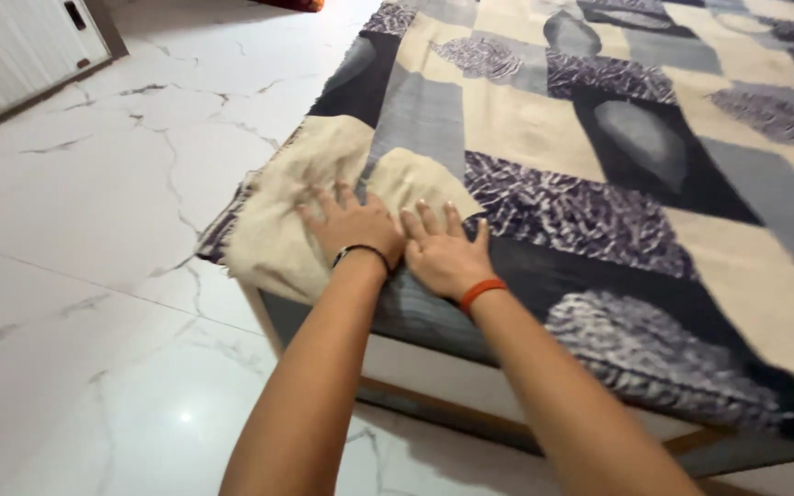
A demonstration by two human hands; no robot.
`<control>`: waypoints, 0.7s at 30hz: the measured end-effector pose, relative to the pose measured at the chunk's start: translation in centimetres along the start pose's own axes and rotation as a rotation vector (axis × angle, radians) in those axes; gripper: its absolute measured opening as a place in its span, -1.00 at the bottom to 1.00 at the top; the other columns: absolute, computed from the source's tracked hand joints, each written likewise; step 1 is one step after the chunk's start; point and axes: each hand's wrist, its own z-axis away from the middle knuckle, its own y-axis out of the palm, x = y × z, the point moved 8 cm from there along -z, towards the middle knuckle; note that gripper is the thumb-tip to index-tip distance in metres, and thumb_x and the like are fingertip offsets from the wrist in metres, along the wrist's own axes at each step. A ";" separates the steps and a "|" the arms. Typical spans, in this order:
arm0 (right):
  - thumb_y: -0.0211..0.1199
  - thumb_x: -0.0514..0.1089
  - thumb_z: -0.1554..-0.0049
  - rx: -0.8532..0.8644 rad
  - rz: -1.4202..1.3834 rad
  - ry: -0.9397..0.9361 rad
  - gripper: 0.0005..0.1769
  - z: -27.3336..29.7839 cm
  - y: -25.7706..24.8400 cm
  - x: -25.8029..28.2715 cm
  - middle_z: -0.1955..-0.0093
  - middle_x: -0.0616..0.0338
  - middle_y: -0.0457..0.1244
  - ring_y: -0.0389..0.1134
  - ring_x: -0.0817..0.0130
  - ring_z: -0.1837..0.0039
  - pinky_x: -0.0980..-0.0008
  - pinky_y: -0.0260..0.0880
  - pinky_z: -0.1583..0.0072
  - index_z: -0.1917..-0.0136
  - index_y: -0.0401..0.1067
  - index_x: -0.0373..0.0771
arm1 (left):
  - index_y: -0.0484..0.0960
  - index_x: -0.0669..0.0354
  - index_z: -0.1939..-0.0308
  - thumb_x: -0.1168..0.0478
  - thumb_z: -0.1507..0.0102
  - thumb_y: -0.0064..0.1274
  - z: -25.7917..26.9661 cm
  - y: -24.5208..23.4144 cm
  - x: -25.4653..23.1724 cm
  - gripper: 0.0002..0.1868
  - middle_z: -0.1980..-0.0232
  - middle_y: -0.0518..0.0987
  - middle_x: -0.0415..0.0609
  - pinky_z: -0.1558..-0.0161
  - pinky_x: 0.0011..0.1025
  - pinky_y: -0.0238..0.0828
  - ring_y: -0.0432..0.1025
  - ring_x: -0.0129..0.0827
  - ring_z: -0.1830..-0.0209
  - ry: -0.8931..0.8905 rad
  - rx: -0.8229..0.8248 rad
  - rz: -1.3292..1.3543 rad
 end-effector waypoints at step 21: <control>0.01 0.32 -0.10 -0.504 0.031 -0.209 -0.05 6.8 -0.5 18.8 -0.68 -0.06 -0.13 -0.14 -0.06 -0.63 -0.47 -0.32 -0.45 -0.60 -0.03 -0.19 | 0.54 0.15 0.11 -0.16 -0.18 0.29 1.7 -3.3 19.2 -0.50 0.01 0.54 0.08 0.02 -0.08 0.43 0.39 0.06 -0.02 0.134 -0.373 0.422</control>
